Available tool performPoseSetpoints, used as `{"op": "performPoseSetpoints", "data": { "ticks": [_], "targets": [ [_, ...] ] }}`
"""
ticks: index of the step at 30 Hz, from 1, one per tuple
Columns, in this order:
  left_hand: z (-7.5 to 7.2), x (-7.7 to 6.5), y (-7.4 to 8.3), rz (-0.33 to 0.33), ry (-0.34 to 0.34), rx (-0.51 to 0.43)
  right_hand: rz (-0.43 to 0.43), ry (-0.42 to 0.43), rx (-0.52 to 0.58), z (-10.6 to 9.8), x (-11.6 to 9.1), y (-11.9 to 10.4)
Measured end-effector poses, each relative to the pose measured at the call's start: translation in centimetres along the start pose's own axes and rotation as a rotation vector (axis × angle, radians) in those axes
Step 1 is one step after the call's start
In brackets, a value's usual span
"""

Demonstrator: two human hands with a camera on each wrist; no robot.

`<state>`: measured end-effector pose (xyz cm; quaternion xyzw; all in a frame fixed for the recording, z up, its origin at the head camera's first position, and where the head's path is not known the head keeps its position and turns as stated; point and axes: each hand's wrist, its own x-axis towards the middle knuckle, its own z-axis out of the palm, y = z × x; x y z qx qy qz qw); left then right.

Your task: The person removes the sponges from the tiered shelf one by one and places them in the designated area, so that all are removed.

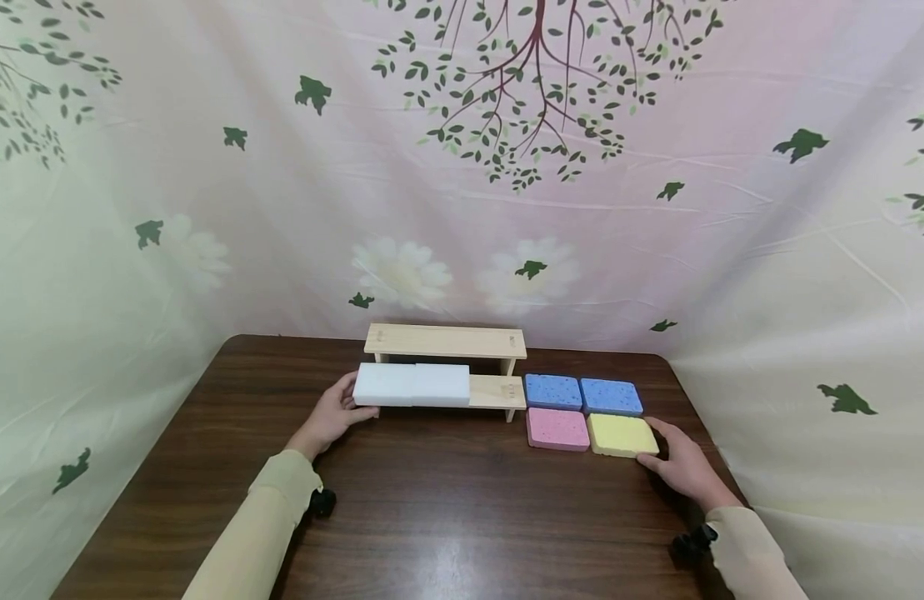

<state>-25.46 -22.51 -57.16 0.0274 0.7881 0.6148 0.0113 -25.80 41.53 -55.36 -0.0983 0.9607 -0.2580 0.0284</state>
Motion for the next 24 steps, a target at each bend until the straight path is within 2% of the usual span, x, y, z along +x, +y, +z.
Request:
{"op": "performPoseSetpoints", "data": {
  "ticks": [13, 18, 24],
  "targets": [
    [0.1, 0.2, 0.4, 0.0, -0.005, -0.004, 0.038, -0.028, 0.002, -1.0, 0.2, -0.8],
    [0.0, 0.3, 0.5, -0.003, -0.003, -0.015, 0.0, 0.035, -0.011, -1.4, 0.6, -2.0],
    [0.1, -0.2, 0.4, -0.019, 0.0, -0.004, -0.086, 0.112, 0.041, -2.0, 1.0, -5.2]
  ]
}}
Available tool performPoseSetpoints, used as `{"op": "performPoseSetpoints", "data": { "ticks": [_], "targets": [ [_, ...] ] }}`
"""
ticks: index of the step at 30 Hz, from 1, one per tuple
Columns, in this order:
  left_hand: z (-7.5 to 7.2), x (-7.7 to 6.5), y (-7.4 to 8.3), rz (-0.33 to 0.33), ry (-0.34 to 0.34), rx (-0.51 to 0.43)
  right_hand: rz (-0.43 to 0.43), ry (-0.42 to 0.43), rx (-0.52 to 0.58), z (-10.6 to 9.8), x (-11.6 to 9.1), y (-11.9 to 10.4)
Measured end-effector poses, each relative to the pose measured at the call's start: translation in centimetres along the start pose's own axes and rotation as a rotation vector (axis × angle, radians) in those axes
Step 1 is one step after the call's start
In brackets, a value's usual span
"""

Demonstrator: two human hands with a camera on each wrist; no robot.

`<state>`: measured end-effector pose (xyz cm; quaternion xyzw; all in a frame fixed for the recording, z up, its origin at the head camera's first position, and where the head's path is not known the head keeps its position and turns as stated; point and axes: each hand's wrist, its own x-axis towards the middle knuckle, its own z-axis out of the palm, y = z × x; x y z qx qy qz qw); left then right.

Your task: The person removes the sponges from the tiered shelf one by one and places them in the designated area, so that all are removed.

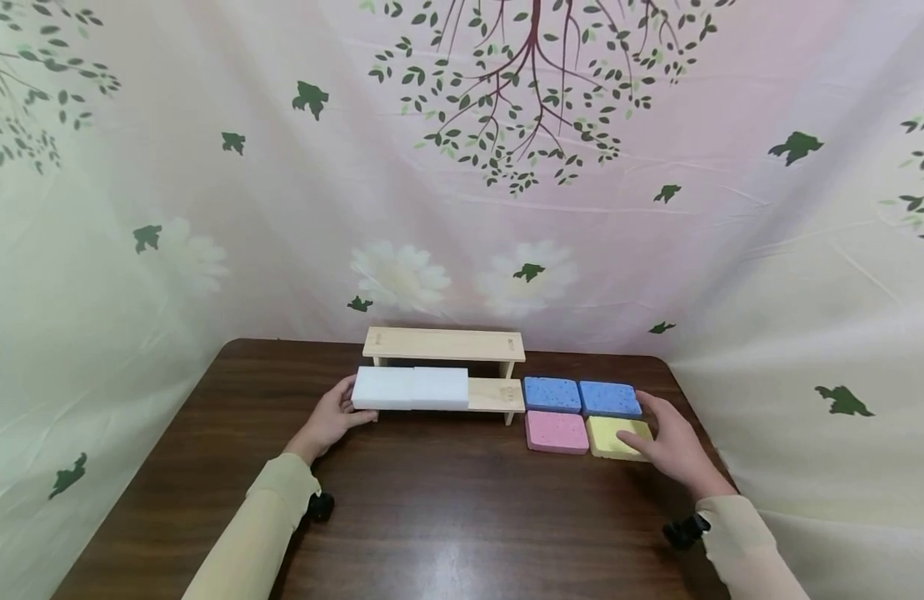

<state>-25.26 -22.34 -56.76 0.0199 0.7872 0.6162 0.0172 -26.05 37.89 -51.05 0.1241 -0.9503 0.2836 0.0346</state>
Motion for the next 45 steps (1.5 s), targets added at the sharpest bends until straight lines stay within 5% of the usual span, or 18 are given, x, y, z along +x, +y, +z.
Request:
{"op": "performPoseSetpoints", "data": {
  "ticks": [15, 34, 45],
  "targets": [
    [0.0, -0.1, 0.2, 0.001, -0.003, 0.004, -0.096, -0.004, 0.124, 3.4, 3.7, -6.8],
    [0.0, 0.2, -0.3, 0.003, -0.003, 0.019, -0.209, -0.144, 0.213, 8.0, 5.8, -13.2],
    [0.0, 0.2, -0.2, 0.009, -0.002, 0.015, -0.279, -0.162, 0.153, 10.2, 7.1, -15.8]
  ]
}}
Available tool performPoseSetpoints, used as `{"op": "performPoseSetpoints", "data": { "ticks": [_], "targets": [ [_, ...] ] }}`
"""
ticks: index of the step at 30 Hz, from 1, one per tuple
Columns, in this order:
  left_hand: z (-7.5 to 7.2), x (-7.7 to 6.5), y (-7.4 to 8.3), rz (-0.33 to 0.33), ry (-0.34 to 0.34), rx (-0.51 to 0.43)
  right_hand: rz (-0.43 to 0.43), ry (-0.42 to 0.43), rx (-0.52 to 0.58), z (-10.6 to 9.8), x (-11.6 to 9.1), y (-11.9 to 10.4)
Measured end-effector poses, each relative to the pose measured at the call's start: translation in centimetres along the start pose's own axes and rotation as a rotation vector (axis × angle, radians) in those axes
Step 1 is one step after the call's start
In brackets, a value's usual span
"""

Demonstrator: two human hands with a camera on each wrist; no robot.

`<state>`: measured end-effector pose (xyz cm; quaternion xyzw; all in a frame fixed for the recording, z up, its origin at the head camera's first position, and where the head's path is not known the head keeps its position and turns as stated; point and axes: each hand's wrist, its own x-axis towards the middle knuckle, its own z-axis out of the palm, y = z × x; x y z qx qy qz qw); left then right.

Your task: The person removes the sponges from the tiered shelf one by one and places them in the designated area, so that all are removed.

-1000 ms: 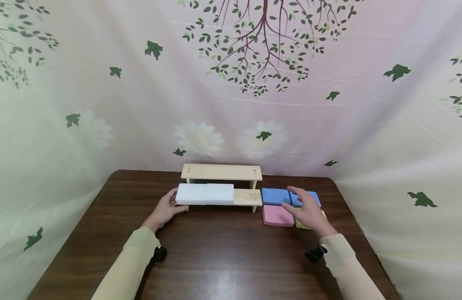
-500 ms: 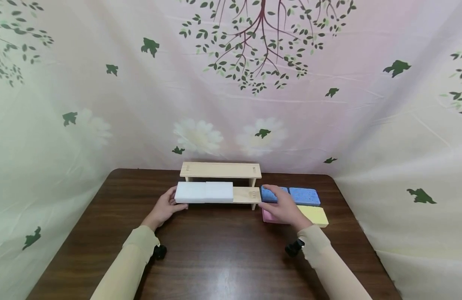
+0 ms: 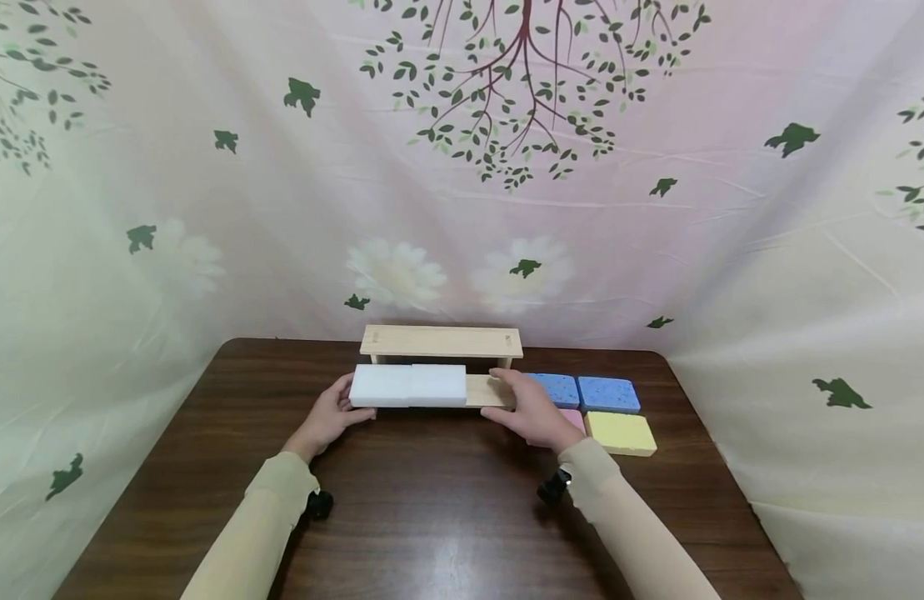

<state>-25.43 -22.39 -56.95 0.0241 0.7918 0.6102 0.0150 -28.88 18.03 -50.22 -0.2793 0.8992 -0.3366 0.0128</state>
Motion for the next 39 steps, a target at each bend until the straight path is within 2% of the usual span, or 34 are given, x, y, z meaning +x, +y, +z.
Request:
{"op": "performPoseSetpoints", "data": {
  "ticks": [14, 22, 33, 39],
  "targets": [
    [0.0, 0.1, -0.1, -0.016, 0.009, 0.019, 0.001, -0.034, 0.012, 2.0, 2.2, -0.9],
    [-0.1, 0.1, -0.2, -0.004, 0.007, 0.019, 0.038, -0.055, -0.03, 2.3, 3.1, -1.5],
    [0.1, 0.0, 0.0, -0.007, 0.016, 0.023, 0.028, -0.064, -0.069, 2.6, 4.1, -1.7],
    [0.0, -0.1, 0.1, -0.01, 0.012, 0.014, 0.049, -0.089, -0.058, 2.8, 4.4, -1.7]
  ]
}}
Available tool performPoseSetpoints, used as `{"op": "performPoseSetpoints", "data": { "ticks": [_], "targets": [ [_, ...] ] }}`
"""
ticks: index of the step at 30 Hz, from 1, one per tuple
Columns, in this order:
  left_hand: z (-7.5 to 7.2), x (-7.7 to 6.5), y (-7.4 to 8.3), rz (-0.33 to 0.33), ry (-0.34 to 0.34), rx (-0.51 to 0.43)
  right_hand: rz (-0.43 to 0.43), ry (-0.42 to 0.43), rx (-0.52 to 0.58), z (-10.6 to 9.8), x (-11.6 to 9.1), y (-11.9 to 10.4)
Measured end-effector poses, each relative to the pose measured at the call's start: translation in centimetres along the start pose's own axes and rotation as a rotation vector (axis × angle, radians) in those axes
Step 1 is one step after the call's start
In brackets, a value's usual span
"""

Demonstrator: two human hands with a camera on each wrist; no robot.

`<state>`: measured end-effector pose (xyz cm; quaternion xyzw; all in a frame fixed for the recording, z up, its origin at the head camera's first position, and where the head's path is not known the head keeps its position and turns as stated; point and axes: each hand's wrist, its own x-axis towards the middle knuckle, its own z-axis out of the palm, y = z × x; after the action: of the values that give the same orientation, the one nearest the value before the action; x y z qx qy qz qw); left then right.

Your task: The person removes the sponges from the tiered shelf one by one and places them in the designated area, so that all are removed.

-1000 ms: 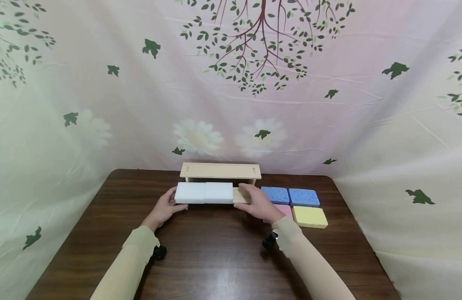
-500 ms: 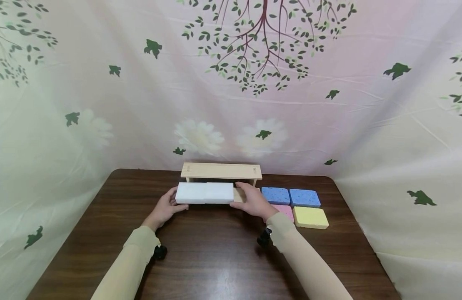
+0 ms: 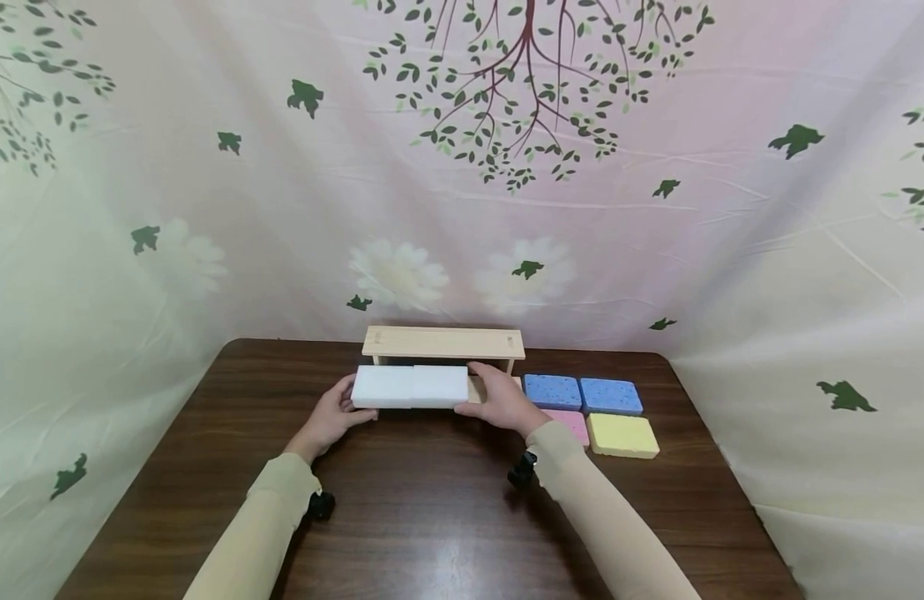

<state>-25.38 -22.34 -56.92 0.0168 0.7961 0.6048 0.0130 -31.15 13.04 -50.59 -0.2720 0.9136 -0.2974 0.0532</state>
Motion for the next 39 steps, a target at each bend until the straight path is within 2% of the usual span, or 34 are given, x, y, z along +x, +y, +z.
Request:
{"op": "performPoseSetpoints", "data": {
  "ticks": [17, 29, 39],
  "targets": [
    [0.1, 0.0, -0.1, 0.0, 0.004, 0.003, 0.025, 0.012, 0.046, 0.2, 0.0, -0.2],
    [0.0, 0.1, -0.1, 0.009, 0.001, -0.006, 0.026, 0.057, 0.093, 0.1, -0.2, 0.0],
    [0.1, 0.0, 0.1, 0.03, -0.003, 0.004, 0.024, 0.082, 0.143, -0.3, -1.2, 0.4]
  ]
}}
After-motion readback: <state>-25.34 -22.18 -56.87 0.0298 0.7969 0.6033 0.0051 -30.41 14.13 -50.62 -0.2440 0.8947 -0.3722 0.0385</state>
